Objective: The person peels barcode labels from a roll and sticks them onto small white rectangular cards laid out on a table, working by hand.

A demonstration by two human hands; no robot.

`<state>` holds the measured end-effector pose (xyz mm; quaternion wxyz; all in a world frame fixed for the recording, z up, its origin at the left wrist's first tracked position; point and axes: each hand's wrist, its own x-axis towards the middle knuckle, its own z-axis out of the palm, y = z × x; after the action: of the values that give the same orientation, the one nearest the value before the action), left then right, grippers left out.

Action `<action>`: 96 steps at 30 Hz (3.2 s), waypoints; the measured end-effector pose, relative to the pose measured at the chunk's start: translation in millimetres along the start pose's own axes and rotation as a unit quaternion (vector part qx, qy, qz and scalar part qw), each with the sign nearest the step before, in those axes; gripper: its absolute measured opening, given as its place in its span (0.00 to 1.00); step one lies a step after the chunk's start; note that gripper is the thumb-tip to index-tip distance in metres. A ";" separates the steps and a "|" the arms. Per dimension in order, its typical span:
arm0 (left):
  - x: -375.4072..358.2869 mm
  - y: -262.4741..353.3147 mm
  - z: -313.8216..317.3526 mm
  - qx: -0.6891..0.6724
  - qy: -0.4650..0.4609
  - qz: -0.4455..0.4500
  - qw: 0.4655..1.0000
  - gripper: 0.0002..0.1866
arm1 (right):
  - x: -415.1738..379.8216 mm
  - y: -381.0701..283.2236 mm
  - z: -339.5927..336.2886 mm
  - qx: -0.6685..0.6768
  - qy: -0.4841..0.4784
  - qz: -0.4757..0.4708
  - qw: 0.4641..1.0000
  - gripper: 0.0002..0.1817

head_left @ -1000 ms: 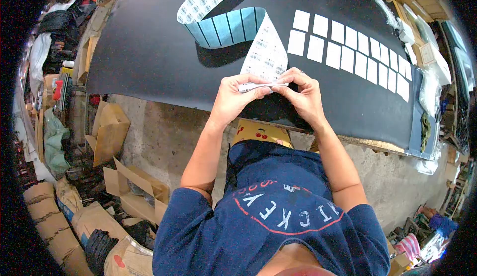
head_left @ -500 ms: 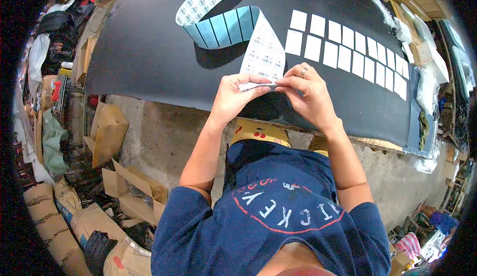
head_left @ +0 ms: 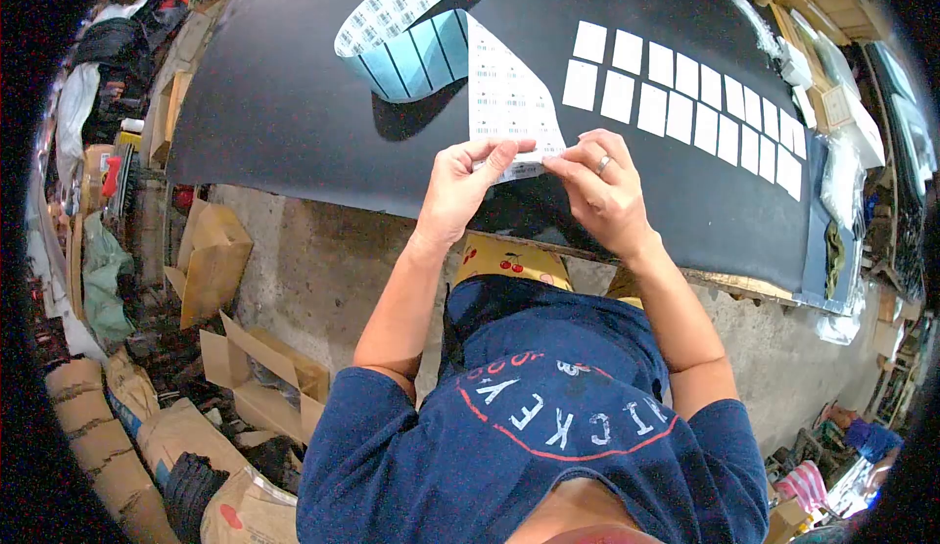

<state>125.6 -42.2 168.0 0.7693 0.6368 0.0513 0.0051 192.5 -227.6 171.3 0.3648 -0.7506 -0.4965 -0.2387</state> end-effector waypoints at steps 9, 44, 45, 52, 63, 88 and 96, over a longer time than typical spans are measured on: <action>1.5 -15.3 -5.1 -0.076 0.018 -0.042 0.996 0.15 | -10.3 1.8 15.7 -0.019 0.028 -0.034 0.999 0.17; 6.8 -11.0 -17.9 -0.089 -0.041 -0.099 0.990 0.24 | -22.3 2.7 12.2 -0.039 0.003 -0.052 0.998 0.16; 6.7 -9.9 -17.0 -0.087 -0.032 -0.102 0.990 0.24 | -23.4 2.3 10.9 -0.039 0.002 -0.051 0.998 0.16; 7.7 -9.1 -16.5 -0.118 -0.030 -0.112 0.986 0.24 | -28.1 -1.8 2.6 -0.046 -0.007 -0.073 0.996 0.14; 8.9 -12.5 -18.0 -0.110 -0.033 -0.105 0.988 0.27 | 51.7 83.1 -38.1 0.127 -0.164 0.274 0.939 0.07; 8.4 -14.2 -19.8 -0.121 -0.032 -0.108 0.986 0.27 | 66.3 141.4 4.2 0.140 -0.242 0.360 0.890 0.10; 8.6 -16.2 -19.9 -0.126 -0.034 -0.104 0.986 0.27 | 56.8 136.0 9.0 0.122 -0.209 0.352 0.904 0.08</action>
<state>131.5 -25.2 147.9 0.8409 0.5260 0.0899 -0.0902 339.8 -220.8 164.4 0.4017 -0.8587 -0.2903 0.1300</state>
